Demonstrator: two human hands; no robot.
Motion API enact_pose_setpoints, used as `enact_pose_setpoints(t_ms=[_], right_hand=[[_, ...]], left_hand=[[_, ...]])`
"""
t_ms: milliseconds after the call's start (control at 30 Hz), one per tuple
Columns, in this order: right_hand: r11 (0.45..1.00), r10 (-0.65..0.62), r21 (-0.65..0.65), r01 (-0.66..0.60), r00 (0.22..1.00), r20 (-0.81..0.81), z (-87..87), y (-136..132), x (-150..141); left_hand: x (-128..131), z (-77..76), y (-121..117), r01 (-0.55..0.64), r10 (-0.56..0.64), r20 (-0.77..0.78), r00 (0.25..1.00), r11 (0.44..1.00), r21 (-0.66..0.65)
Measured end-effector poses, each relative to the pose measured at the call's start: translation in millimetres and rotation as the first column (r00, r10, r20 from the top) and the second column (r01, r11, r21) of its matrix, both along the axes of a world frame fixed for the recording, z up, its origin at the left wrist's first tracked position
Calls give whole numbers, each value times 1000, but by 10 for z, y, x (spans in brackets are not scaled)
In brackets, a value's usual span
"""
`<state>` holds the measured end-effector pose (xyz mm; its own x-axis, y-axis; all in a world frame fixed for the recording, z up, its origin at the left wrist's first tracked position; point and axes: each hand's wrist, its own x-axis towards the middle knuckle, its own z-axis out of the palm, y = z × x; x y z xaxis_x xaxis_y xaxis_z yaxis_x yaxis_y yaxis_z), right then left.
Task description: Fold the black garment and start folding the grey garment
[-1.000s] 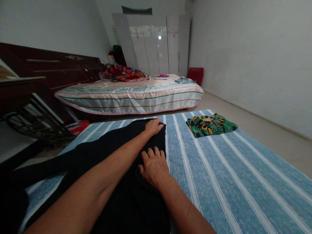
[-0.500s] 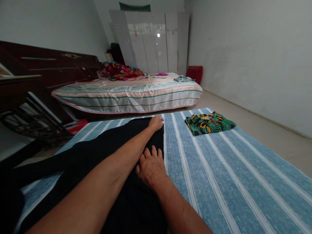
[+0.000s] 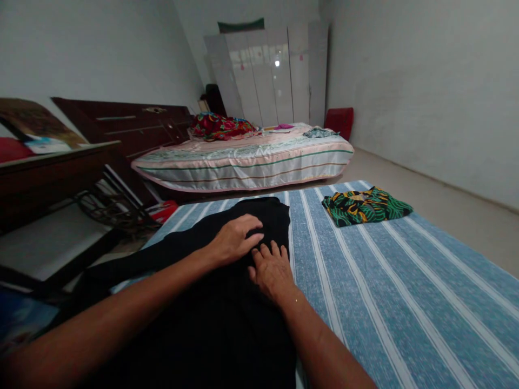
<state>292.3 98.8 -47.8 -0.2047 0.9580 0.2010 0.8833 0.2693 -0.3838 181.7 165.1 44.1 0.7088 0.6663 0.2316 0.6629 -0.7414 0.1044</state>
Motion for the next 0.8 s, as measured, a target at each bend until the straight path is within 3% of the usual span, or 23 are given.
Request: enact_pose_setpoints(t_ms=[67,167,233,300,400,533,667,800], right_hand=[[1000,6,-1,-6,1000,8,-12,-5,-1],[1000,4,4,-4,999,34,-35,-16,-6],[1000,-3,7,3,998,56,-59,-22,-10],[1000,-2,10,1,998,69,-88,-23,-9],[1000,1,24,-3,997,71,-132,-17,2],[999,6,43,-9,998,68,-169,-7,17],[1000,-2,21,0,996,86,-170,2,16],[1000,-4,9,4,996,84,-140,-7,13]], left_hand=[[-295,-7,-512,67,-67,19,998,998,2],[-556,-137,-1220,134,-134,7,991,987,-91],[-600,-271,-1550,93,-96,-16,995,984,-149],[-579,-403,-1730,21,-33,-54,998,978,-209],[-518,-537,-1763,-19,-2,-89,996,970,-241],[-497,-592,-1631,17,-22,-36,999,991,-135],[-538,-559,-1592,26,-22,66,998,998,-63],[-605,-457,-1665,46,-49,-17,999,988,-145]])
